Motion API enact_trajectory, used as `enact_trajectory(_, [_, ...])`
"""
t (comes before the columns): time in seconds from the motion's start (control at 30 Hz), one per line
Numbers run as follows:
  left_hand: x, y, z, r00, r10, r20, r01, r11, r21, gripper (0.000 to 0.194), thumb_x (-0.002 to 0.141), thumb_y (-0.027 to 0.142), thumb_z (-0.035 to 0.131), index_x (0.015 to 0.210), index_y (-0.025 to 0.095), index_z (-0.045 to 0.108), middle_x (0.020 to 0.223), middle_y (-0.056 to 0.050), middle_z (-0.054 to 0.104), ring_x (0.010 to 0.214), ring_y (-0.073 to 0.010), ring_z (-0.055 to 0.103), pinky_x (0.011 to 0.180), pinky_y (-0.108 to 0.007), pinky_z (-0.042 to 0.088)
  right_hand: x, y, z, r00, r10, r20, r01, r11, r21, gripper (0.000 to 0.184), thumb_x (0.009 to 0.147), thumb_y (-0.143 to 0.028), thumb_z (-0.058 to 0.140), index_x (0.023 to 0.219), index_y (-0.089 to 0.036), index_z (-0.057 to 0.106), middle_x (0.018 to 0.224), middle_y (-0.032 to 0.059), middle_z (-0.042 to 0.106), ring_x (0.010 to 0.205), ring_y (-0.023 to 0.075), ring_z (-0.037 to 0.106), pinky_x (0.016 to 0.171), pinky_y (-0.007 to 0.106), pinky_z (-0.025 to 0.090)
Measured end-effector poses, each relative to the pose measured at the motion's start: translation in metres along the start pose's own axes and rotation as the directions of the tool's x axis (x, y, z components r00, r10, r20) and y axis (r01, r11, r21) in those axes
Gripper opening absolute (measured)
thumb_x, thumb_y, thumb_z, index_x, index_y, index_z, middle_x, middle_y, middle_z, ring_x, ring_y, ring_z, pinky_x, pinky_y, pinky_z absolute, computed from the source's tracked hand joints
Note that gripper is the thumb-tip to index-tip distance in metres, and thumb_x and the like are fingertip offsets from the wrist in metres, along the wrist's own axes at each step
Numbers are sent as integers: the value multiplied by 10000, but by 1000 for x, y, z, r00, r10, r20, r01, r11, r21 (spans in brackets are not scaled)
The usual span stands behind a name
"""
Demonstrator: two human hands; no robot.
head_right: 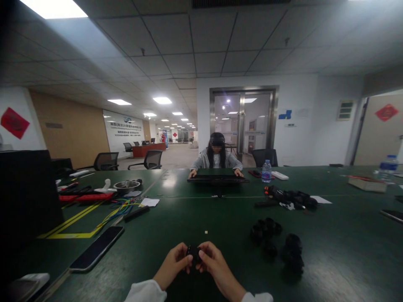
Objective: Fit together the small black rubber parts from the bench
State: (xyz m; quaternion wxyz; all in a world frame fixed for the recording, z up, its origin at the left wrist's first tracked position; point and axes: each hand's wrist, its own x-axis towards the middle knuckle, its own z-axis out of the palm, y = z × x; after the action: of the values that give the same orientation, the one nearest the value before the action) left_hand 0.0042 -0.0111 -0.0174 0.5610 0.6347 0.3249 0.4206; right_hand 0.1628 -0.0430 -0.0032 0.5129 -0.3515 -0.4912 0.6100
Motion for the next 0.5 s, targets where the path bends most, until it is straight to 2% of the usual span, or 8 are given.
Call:
enact_trajectory(0.13, [-2,7,1,999,45,-7,-44,999,30,309,665,404,598,803,148,493,680,14,538,528,-87,519,482,-194,399,-3,-2,1,999,3,50,-1,999,-38,218,711,-354,547,829,-176,499,722,-11,557,595,98,545,529,226,370])
enact_trajectory(0.23, [-2,5,0,998,51,-28,-50,998,49,350,681,404,583,913,156,496,681,21,510,516,-78,500,464,-190,396,-5,-5,2,997,-6,71,12,997,-81,219,707,-351,551,832,-181,495,737,-13,556,612,107,552,546,235,381])
enact_trajectory(0.37, [0,0,-1,999,9,-36,-7,997,74,382,700,458,530,928,152,518,619,26,484,456,-77,470,389,-182,367,-5,-7,3,996,-12,84,22,993,-118,230,686,-353,574,824,-183,503,741,-14,553,617,111,548,549,240,387])
enact_trajectory(0.5, [0,-2,-1,1000,19,-2,-19,998,59,390,694,430,555,967,154,514,629,16,494,519,-100,500,420,-192,392,-3,-3,1,999,-11,45,16,994,-109,247,689,-375,563,840,-185,515,766,-1,560,632,117,549,554,247,394])
